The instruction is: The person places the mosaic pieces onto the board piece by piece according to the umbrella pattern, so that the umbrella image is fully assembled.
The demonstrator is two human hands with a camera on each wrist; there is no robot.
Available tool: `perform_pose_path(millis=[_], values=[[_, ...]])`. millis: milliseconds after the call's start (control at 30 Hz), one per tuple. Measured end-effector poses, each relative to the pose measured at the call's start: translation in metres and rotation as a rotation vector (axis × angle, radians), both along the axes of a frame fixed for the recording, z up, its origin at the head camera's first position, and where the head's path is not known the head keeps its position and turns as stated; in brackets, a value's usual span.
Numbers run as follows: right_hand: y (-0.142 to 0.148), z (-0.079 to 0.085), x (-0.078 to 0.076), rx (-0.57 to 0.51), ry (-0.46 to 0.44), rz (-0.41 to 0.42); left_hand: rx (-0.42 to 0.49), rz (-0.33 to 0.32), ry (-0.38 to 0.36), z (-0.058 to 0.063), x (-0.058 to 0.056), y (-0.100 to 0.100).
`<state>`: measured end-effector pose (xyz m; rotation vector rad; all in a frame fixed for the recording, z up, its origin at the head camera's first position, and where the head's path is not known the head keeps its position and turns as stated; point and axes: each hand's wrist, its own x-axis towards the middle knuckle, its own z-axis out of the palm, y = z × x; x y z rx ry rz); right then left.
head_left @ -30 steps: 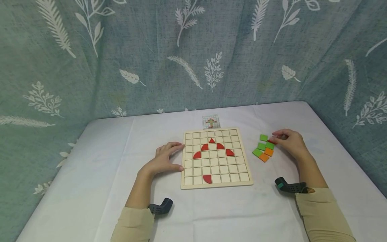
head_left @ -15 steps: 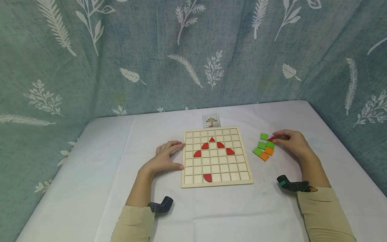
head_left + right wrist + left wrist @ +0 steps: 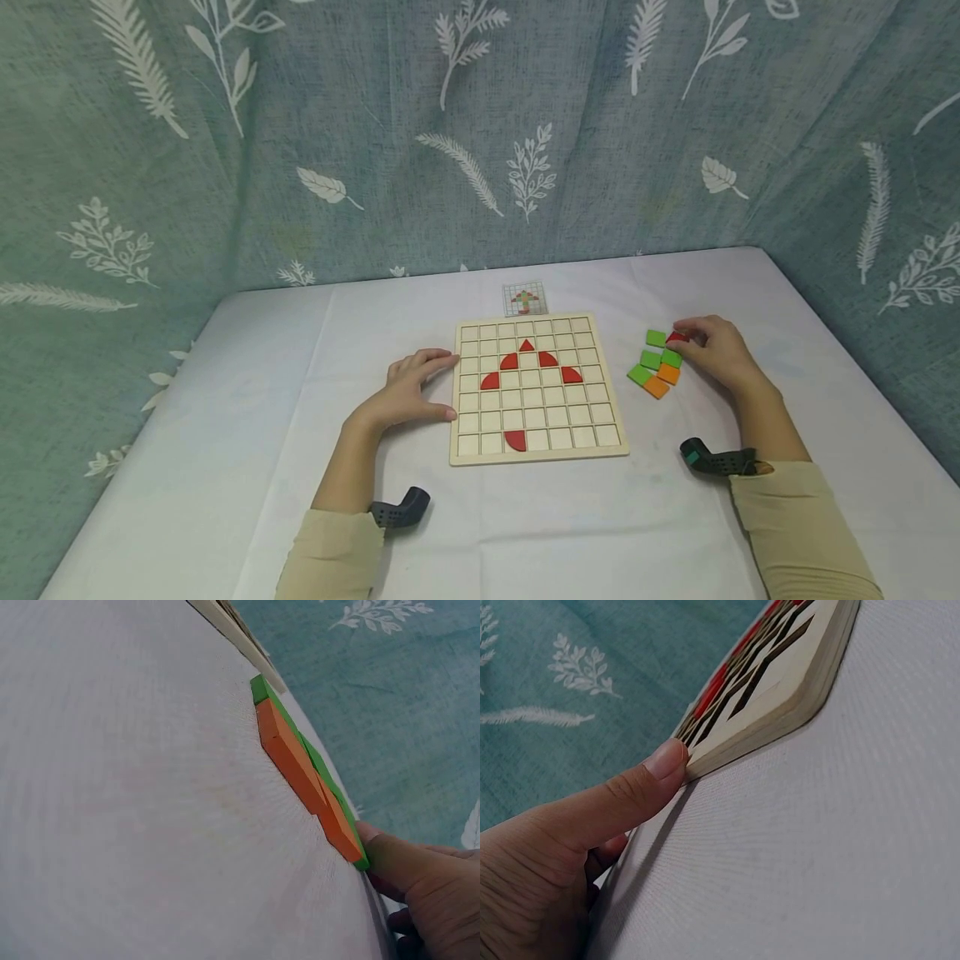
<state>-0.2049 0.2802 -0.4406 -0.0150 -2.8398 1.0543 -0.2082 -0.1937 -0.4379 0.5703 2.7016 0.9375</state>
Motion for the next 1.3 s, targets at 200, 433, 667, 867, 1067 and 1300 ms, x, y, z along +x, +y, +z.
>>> perform_pose_path(millis=[200, 433, 667, 867, 1067, 1300], values=[[-0.002, -0.001, -0.001, 0.046, 0.013, -0.006, 0.006, -0.004, 0.002, 0.001, 0.001, 0.001], [-0.004, 0.006, 0.004, 0.064, 0.021, 0.032, 0.007, 0.000, 0.000, 0.001, 0.001, 0.003], [-0.010, 0.017, 0.009, 0.052, 0.067, 0.099, 0.009, 0.006, -0.007, 0.000, 0.001, 0.004], [-0.019, 0.024, 0.008, 0.025, 0.082, 0.145, 0.003, 0.014, -0.015, 0.001, 0.001, 0.004], [-0.031, 0.030, 0.007, 0.003, 0.088, 0.176, 0.003, 0.016, -0.016, 0.002, 0.001, 0.002], [-0.043, 0.035, 0.006, -0.014, 0.134, 0.238, 0.005, 0.018, -0.020, 0.002, 0.001, 0.001]])
